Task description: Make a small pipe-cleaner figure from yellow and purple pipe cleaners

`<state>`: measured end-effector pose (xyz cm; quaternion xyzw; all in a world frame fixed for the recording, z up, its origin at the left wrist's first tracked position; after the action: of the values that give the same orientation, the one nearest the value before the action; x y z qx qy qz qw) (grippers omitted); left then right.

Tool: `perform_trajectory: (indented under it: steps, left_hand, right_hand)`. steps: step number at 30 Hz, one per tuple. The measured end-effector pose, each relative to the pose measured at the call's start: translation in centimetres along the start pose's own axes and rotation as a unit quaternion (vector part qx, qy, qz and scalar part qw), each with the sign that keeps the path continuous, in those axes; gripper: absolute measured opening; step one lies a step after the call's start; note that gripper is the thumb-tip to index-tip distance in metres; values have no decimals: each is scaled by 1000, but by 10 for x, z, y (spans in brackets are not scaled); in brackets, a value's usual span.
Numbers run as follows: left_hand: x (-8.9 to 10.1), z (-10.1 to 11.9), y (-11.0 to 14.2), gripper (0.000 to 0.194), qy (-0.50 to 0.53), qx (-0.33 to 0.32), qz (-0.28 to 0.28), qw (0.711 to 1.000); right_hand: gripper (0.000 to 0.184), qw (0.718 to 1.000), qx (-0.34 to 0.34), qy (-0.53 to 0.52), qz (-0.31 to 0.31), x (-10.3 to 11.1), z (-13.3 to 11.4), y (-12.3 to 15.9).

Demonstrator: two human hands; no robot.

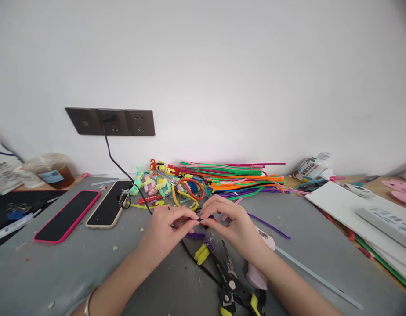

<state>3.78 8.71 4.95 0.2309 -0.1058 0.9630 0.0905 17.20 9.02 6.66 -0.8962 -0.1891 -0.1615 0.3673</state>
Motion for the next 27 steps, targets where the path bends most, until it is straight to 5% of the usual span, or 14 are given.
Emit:
perform_trajectory:
  steps: [11, 20, 27]
  left_hand:
    - [3, -4, -2, 3, -48, -25, 47, 997]
    - [6, -6, -4, 10, -89, -37, 57, 994]
    - [1, -10, -3, 6, -111, -44, 53, 991]
  right_hand:
    - [13, 1000, -2, -5, 4, 1, 4, 0]
    - [37, 977, -39, 137, 161, 89, 35, 4]
    - [20, 953, -5, 303, -30, 74, 57, 4]
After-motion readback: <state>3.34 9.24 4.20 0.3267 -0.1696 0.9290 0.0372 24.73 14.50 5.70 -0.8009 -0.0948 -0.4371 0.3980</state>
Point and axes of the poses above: each hand's wrist, its own y-axis away from the middle knuckle, its own x-axis out of the back of the hand, z = x × y, the point moved 9 cm from there along -y, towards the middle knuckle, and after that the axes turned 13 degrees about x, right-handed, at the moved point
